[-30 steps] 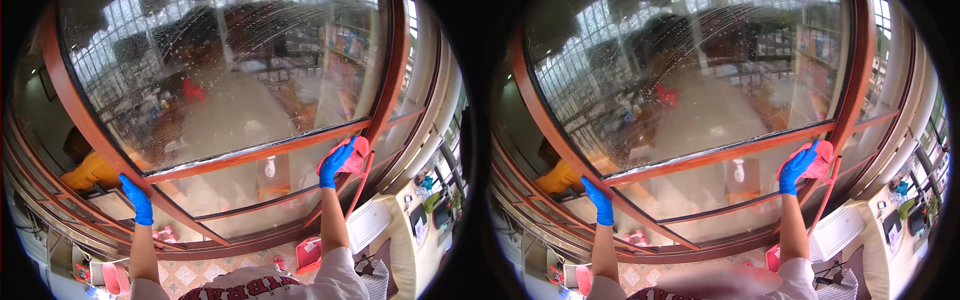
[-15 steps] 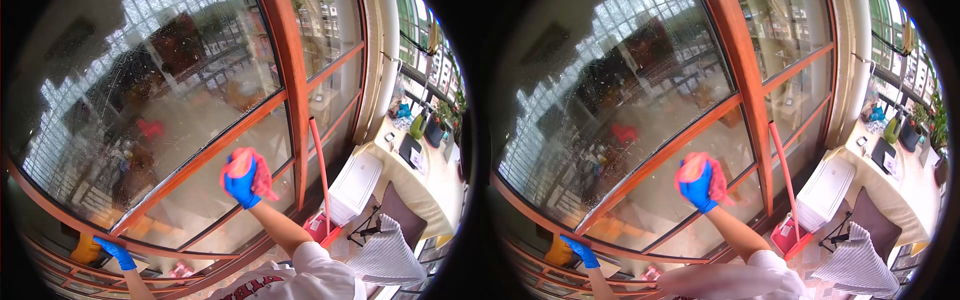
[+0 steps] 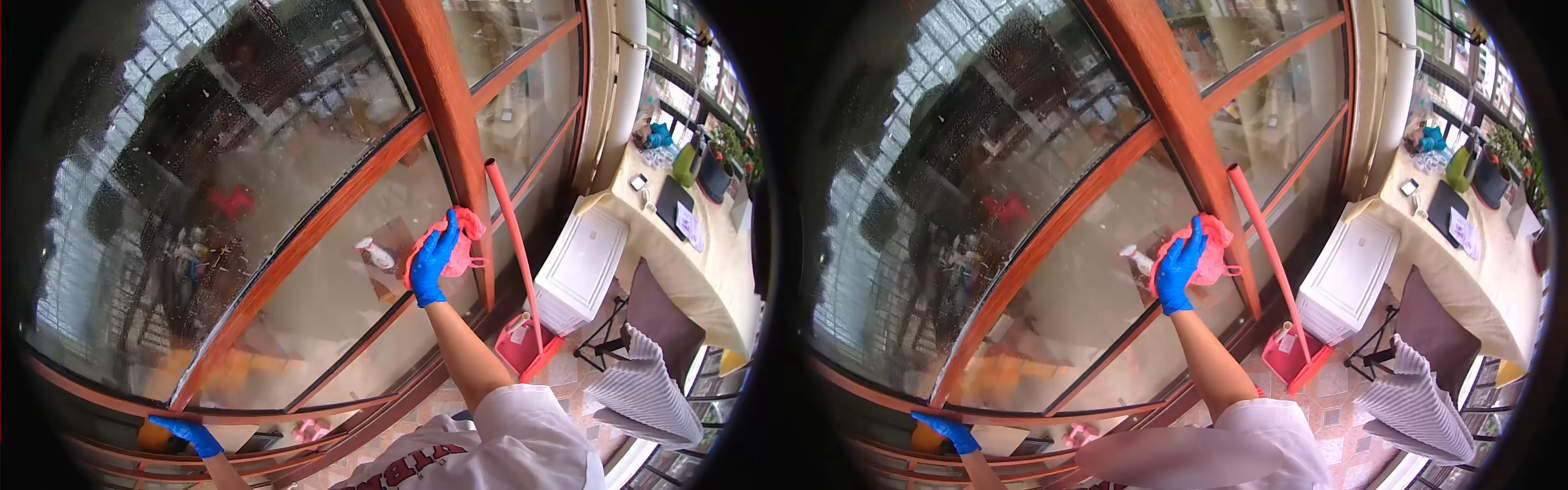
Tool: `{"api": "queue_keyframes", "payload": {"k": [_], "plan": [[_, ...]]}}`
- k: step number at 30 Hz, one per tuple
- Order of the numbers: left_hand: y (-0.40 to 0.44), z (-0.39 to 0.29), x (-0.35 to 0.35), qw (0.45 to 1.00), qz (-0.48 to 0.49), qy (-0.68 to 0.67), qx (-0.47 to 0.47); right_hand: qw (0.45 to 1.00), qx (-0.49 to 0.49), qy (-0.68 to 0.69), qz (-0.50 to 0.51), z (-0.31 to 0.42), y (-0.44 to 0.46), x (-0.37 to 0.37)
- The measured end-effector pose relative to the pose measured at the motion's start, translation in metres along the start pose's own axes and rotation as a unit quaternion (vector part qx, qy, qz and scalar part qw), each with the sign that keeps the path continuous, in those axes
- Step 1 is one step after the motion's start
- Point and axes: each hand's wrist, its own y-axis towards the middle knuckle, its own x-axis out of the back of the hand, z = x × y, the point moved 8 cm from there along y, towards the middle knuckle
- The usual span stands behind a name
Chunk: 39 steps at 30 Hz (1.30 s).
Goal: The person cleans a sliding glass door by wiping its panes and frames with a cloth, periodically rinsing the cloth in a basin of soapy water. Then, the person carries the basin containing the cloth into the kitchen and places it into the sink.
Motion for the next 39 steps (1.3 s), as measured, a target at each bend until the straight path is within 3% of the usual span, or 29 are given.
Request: {"api": "queue_keyframes", "payload": {"k": [2,4,6,7,8,9,11,12,13,14,15,16,18,19,20,22,25,26,27,28,29,30,31,33,35,36,37,38,39], "plan": [[0.017,0.023,0.011,0.998,0.006,0.013,0.056,0.998,-0.054,-0.012,-0.034,-0.017,-0.018,0.007],[0.004,0.005,0.005,0.992,0.017,0.112,-0.055,0.988,-0.125,0.022,-0.086,-0.027,-0.032,0.01],[0.003,0.005,0.003,0.997,0.017,0.072,-0.024,0.989,-0.135,0.009,-0.066,-0.007,-0.083,-0.006],[0.022,0.033,0.008,0.996,0.032,-0.036,0.071,0.988,-0.14,-0.006,-0.056,0.007,-0.117,-0.014],[0.019,0.025,0.01,0.999,0.019,0.044,0.001,0.991,-0.137,-0.004,0.001,0.017,-0.162,-0.024],[0.017,0.024,0.008,0.999,0.028,0.038,-0.007,0.985,-0.156,0.018,0.069,0.019,-0.214,-0.033],[0.02,0.024,0.008,0.998,0.053,0.02,-0.011,0.954,-0.011,-0.171,0.246,0.028,-0.308,-0.042],[0.012,0.015,0.005,0.998,0.048,0.028,-0.003,0.953,-0.012,-0.167,0.251,0.029,-0.309,-0.036],[0.008,0.012,0.003,0.999,0.045,0.018,0.016,0.943,-0.034,-0.034,0.33,0.03,-0.306,-0.037],[0.006,0.01,0.002,0.999,0.038,0.005,0.036,0.908,-0.054,0.101,0.402,0.034,-0.297,-0.04],[0.004,0.007,-0.001,0.999,0.016,-0.012,0.028,0.837,-0.023,-0.12,0.534,0.02,-0.273,-0.056],[0.003,0.006,-0.002,0.999,0.022,-0.024,0.035,0.691,0.072,-0.306,0.65,0.008,-0.252,-0.065],[0.01,0.017,0.002,0.998,0.026,-0.05,0.015,0.915,0.099,-0.214,0.326,-0.046,-0.155,-0.033],[0.011,0.019,0.002,0.998,0.029,-0.056,0.015,0.955,0.151,-0.14,0.213,0.003,-0.083,-0.023],[0.009,0.019,0.001,0.997,0.034,-0.061,0.014,0.949,0.184,-0.174,0.186,0.016,-0.035,-0.024],[0.004,0.013,0.002,0.999,0.016,-0.031,0.007,0.977,0.154,-0.053,0.14,0.024,0.005,-0.031],[0.006,0.019,0.0,0.997,0.02,-0.063,0.029,0.974,0.159,-0.089,0.137,0.077,-0.1,-0.049],[0.003,0.016,-0.003,0.994,0.025,-0.096,0.044,0.954,0.16,-0.19,0.17,0.067,-0.162,-0.057],[0.007,0.024,-0.002,0.991,0.045,-0.111,0.058,0.915,0.12,-0.23,0.308,0.039,-0.236,-0.064],[0.003,0.017,-0.004,0.992,0.036,-0.099,0.064,0.881,-0.003,-0.038,0.472,0.018,-0.299,-0.082],[0.004,0.017,-0.003,0.991,0.043,-0.101,0.071,0.759,-0.254,0.189,0.569,-0.004,-0.37,-0.094],[0.006,0.021,-0.004,0.99,0.051,-0.105,0.078,0.627,-0.443,0.245,0.592,-0.023,-0.439,-0.095],[0.009,0.027,0.0,0.992,0.048,-0.089,0.078,0.695,-0.226,0.24,0.639,0.009,-0.444,-0.096],[0.005,0.022,0.0,0.991,0.027,-0.104,0.081,0.717,0.107,0.198,0.66,0.063,-0.424,-0.091],[0.008,0.028,0.001,0.99,0.013,-0.118,0.081,0.634,-0.043,0.163,0.755,0.077,-0.368,-0.097],[0.012,0.036,0.006,0.99,0.01,-0.117,0.079,0.621,-0.037,0.163,0.766,0.08,-0.328,-0.092],[0.011,0.034,0.007,0.992,0.008,-0.102,0.078,0.615,-0.259,0.307,0.679,0.066,-0.27,-0.092],[0.007,0.029,0.005,0.993,0.006,-0.085,0.08,0.714,-0.098,0.15,0.677,0.055,-0.206,-0.087],[0.004,0.027,0.005,0.993,0.001,-0.095,0.074,0.76,0.116,-0.119,0.628,0.044,-0.142,-0.08]]}}
